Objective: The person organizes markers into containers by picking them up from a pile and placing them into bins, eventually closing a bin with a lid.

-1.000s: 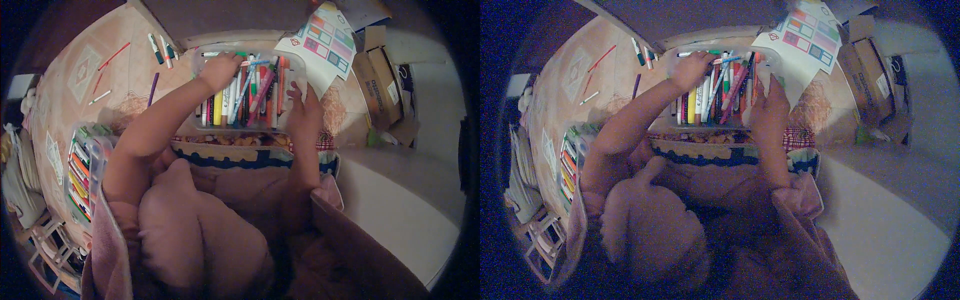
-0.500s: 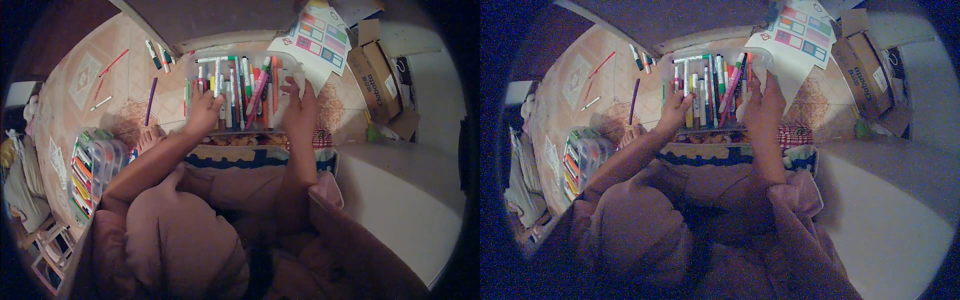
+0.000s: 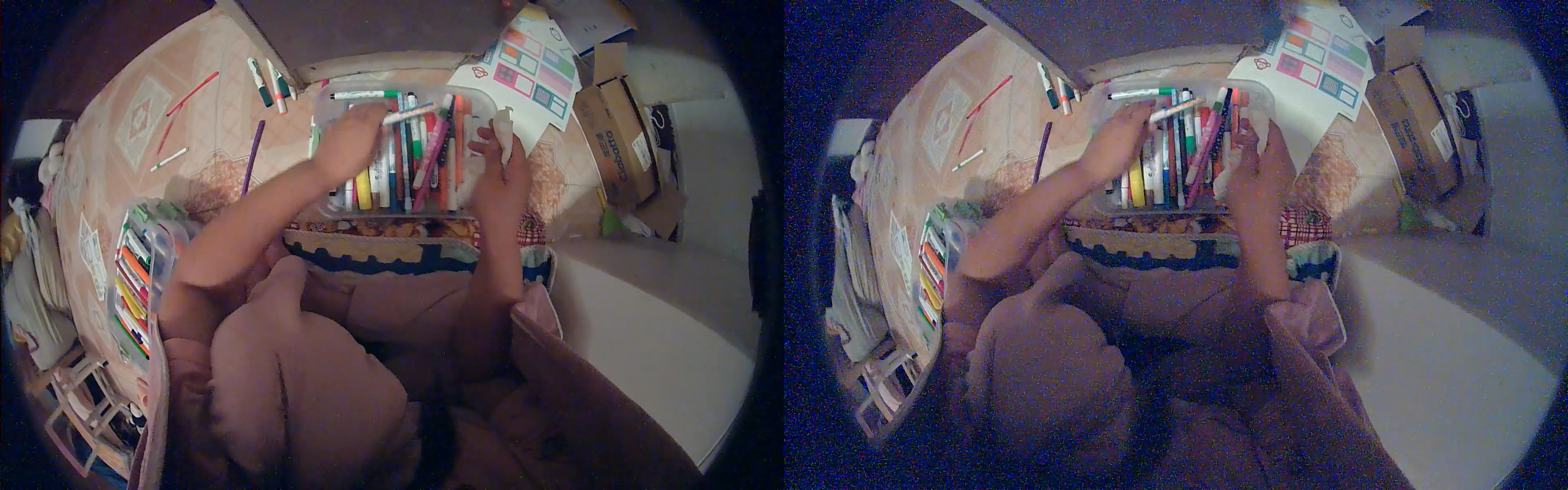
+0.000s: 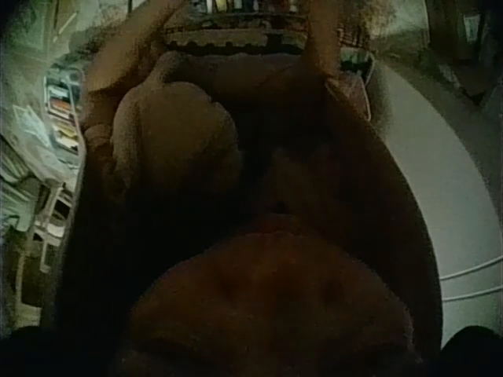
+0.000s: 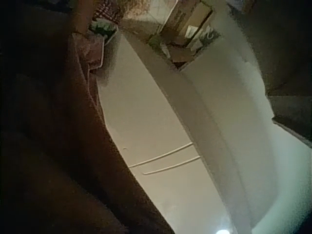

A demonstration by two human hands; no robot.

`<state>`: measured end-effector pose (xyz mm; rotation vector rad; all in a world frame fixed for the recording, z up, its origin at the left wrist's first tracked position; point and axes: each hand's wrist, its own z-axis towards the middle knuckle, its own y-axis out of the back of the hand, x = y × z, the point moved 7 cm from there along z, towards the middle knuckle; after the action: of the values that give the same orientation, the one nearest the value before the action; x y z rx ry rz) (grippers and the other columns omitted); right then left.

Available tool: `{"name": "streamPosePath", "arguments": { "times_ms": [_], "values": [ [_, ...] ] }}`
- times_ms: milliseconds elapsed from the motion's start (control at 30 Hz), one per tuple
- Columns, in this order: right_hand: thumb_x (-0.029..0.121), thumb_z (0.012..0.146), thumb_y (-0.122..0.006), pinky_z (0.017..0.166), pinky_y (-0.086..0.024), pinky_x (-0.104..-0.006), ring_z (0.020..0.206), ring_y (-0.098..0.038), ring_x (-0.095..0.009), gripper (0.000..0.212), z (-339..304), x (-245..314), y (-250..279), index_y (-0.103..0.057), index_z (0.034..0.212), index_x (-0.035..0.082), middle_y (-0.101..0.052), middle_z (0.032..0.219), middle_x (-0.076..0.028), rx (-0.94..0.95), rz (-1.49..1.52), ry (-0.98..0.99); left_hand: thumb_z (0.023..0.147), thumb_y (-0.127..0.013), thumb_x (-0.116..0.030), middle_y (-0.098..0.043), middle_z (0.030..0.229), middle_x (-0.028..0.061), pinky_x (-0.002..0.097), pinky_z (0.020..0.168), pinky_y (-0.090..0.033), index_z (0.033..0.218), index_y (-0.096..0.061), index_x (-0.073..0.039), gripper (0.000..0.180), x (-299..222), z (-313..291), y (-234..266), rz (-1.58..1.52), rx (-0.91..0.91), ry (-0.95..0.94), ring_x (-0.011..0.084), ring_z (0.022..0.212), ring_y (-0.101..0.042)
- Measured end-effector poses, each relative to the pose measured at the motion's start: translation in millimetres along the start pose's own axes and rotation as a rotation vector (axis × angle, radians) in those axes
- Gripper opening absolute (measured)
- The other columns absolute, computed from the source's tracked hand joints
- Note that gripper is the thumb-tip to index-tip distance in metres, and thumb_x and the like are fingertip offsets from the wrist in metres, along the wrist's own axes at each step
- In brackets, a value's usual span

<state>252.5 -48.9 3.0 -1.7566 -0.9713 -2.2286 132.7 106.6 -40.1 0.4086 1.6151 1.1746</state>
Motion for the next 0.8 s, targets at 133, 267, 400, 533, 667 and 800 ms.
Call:
{"name": "streamPosePath", "arguments": {
  "times_ms": [133, 267, 400, 533, 667, 800],
  "values": [
    [0.010, 0.087, -0.040, 0.070, -0.045, -0.0279, 0.080, -0.057, -0.017, 0.027, -1.3, 5.7, -4.1, -0.045, 0.110, -0.003, -0.057, 0.094, -0.012, 0.029, 0.078, -0.020, 0.076, -0.048, -0.014, -0.052, 0.099, 0.0171, 0.0381, 0.081, -0.039, 0.097, -0.048, -0.003, 0.023, 31.7, 21.3, -1.0, 0.327, -0.097, -0.185, 0.0304, 0.096, -0.047],
    [0.010, 0.087, -0.039, 0.071, -0.045, -0.0277, 0.080, -0.057, -0.017, 0.027, 1.4, -0.8, -3.3, -0.046, 0.110, -0.004, -0.056, 0.094, -0.012, 0.021, 0.014, 0.010, 0.076, -0.048, -0.014, -0.054, 0.091, 0.0167, 0.0381, 0.077, -0.040, 0.089, -0.048, -0.003, 0.016, 32.7, 22.0, 1.1, 0.284, 0.046, -0.151, 0.0292, 0.092, -0.048],
    [0.011, 0.087, -0.039, 0.071, -0.044, -0.0274, 0.080, -0.057, -0.017, 0.027, 1.6, -0.3, -0.2, -0.046, 0.109, -0.004, -0.056, 0.094, -0.012, 0.012, 0.033, -0.018, 0.078, -0.047, -0.015, -0.054, 0.086, 0.0184, 0.0393, 0.074, -0.040, 0.088, -0.047, -0.003, 0.016, 26.6, 22.6, 6.0, 0.196, 0.047, -0.155, 0.0323, 0.088, -0.050],
    [0.011, 0.088, -0.040, 0.071, -0.044, -0.0272, 0.080, -0.057, -0.017, 0.027, 1.3, 0.4, -1.9, -0.046, 0.109, -0.004, -0.056, 0.094, -0.013, -0.010, 0.039, -0.002, 0.082, -0.045, -0.018, -0.055, 0.083, 0.0206, 0.0423, 0.071, -0.040, 0.094, -0.044, -0.003, 0.020, 16.3, 34.3, 12.0, 0.028, 0.023, -0.130, 0.0370, 0.083, -0.051],
    [0.012, 0.088, -0.040, 0.071, -0.044, -0.0273, 0.080, -0.057, -0.017, 0.027, 1.9, 3.6, -2.1, -0.046, 0.108, -0.004, -0.056, 0.094, -0.013, -0.004, 0.118, -0.016, 0.084, -0.043, -0.021, -0.054, 0.082, 0.0238, 0.0449, 0.070, -0.040, 0.098, -0.043, -0.004, 0.022, 12.8, 49.5, -20.5, -0.160, 0.272, -0.005, 0.0393, 0.079, -0.052],
    [0.011, 0.088, -0.040, 0.071, -0.044, -0.0274, 0.079, -0.057, -0.017, 0.027, 2.7, 0.8, 1.3, -0.046, 0.108, -0.005, -0.056, 0.094, -0.013, -0.023, 0.114, 0.002, 0.084, -0.043, -0.021, -0.054, 0.083, 0.0230, 0.0451, 0.070, -0.040, 0.100, -0.043, -0.004, 0.023, -0.8, 46.8, -17.2, -0.167, 0.197, -0.079, 0.0388, 0.082, -0.052]
  ]
}}
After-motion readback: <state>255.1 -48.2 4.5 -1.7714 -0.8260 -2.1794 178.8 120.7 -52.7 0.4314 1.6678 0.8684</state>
